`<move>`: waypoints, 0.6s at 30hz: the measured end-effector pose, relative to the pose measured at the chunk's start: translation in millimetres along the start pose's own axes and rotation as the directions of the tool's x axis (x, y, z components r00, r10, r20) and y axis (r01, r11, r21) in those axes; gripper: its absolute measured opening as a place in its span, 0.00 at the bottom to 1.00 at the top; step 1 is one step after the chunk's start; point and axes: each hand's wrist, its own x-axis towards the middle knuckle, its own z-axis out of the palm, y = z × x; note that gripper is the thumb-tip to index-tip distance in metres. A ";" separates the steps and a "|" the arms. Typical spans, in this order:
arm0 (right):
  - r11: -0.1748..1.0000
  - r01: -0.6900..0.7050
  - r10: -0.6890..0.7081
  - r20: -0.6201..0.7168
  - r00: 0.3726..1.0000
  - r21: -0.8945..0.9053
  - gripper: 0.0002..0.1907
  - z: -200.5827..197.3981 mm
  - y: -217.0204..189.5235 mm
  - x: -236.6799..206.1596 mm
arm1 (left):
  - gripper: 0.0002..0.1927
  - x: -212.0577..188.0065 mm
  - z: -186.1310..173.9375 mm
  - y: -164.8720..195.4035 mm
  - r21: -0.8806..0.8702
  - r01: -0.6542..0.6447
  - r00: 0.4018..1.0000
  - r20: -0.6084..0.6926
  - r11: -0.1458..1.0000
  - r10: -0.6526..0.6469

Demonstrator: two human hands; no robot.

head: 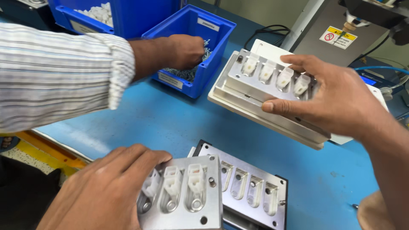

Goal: The person picks small white plastic electrical components from a pile on the workbench, fits them together by hand, and places them into the cavities of aluminum jig trays. They also pick small screws from a blue bin and position them on the tray, then move filled trays toward the bench machine.

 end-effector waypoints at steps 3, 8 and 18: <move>0.999 0.032 -0.026 -0.138 0.990 0.041 0.53 9.8 22.5 -29.0 | 0.54 23.2 -20.7 11.7 0.014 -0.057 0.995 -0.076 0.998 0.058; 0.885 -0.214 0.334 -0.244 0.910 0.413 0.39 50.0 62.8 -116.9 | 0.46 55.5 -68.1 29.4 0.102 -0.099 0.977 -0.179 0.990 0.116; 0.660 -0.140 0.519 -0.314 0.795 0.738 0.21 43.5 192.2 1.2 | 0.13 266.9 -73.7 10.4 0.822 -0.424 0.693 0.565 -0.381 0.448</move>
